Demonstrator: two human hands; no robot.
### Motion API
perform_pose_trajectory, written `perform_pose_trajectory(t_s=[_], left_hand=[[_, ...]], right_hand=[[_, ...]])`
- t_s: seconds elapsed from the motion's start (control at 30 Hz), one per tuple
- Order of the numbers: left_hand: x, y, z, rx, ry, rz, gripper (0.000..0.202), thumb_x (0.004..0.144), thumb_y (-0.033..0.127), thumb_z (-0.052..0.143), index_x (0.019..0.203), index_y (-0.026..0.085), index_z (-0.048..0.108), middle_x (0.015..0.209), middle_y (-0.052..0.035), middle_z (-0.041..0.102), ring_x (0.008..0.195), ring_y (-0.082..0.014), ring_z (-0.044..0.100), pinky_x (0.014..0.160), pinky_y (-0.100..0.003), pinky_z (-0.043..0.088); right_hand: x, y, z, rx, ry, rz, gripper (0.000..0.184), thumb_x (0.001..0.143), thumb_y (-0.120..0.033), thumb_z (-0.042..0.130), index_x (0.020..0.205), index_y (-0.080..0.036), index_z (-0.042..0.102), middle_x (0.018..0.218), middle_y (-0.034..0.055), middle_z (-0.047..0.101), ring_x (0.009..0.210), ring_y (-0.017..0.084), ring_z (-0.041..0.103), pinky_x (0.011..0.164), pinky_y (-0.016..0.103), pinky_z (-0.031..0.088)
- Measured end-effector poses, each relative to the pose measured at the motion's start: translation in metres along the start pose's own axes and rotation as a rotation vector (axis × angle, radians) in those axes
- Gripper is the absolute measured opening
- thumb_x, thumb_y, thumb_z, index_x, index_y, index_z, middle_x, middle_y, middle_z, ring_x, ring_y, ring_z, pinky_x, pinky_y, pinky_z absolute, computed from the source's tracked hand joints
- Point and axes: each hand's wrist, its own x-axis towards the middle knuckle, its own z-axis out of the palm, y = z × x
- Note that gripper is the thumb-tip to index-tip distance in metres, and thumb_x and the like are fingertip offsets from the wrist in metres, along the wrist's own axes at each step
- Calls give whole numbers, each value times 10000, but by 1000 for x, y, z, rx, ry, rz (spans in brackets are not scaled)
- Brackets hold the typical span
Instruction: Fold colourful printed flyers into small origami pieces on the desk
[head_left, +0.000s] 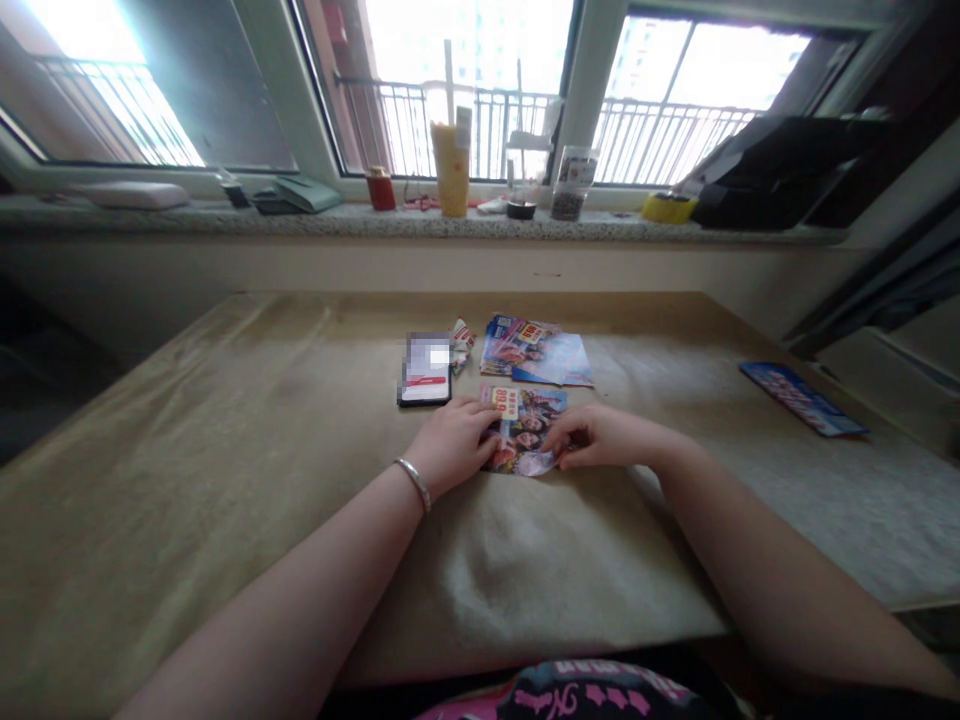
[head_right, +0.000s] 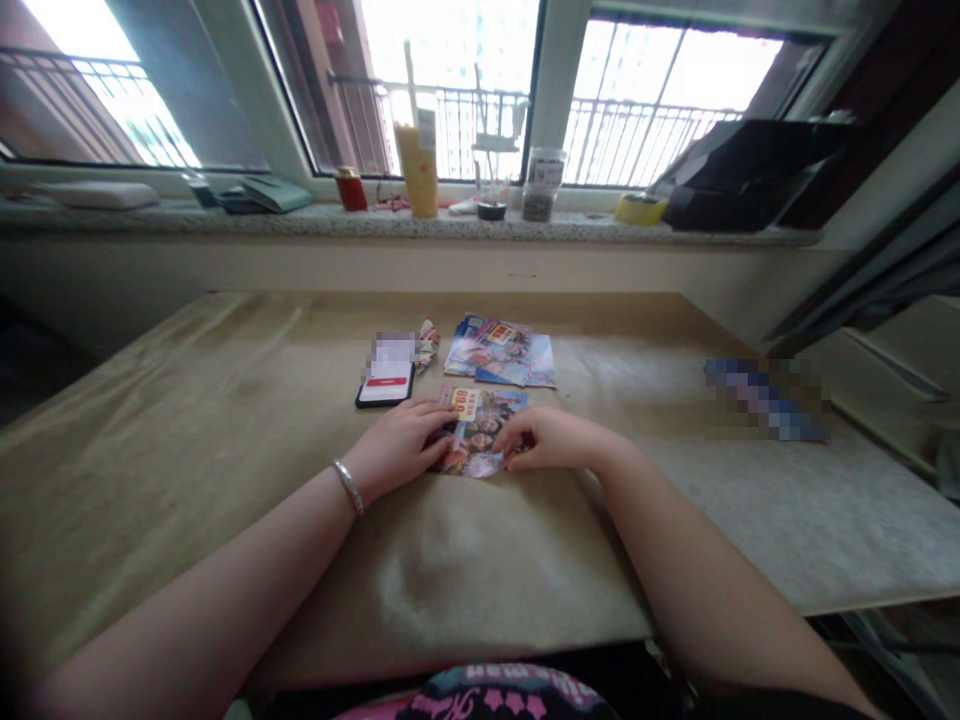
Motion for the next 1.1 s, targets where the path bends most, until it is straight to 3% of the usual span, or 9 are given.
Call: perform_pose_trajectory(t_s=[0.13,0.3,0.53,0.77,1.1], left_hand=[[0,3,0,-8,-4,-5,307,848,285,520,1117,185,627,1179,-71,629,1147,-230,525,1005,-362,415],[-3,5,3,-6,6,-17,332,868,299,496,1151,166,606,1204,-89,611,1170,-239,511,1003,-372,422],[-11,-5,4,40,-21,37,451,884,364,480,1294,178,513,1416,-94,429,1255,-256,424,1068,-409,348],[-9,-8,2,6,-64,63,488,904,405,451,1345,197,455,1402,-73,454,1254,-241,426,1082,-404,327],[-13,-5,-11,-61,-90,203,360,875,363,510,1188,206,596,1201,-75,603,1169,-231,507,1002,-372,422]], right_hand=[[-1,9,-5,-63,68,-4,220,721,-238,670,931,-196,723,838,29,685,746,155,601,674,262,468],[4,22,-7,-35,72,-115,151,776,-302,638,772,-191,740,810,46,688,801,166,616,778,294,477],[-2,24,-12,11,4,-63,137,735,-350,681,744,-235,756,835,25,689,796,151,623,799,278,484],[-10,25,-20,87,-74,-11,155,708,-385,697,730,-243,757,815,21,685,771,155,618,763,281,490],[-9,33,-17,30,-19,85,249,783,-408,604,816,-190,720,840,33,669,744,151,586,687,266,468]])
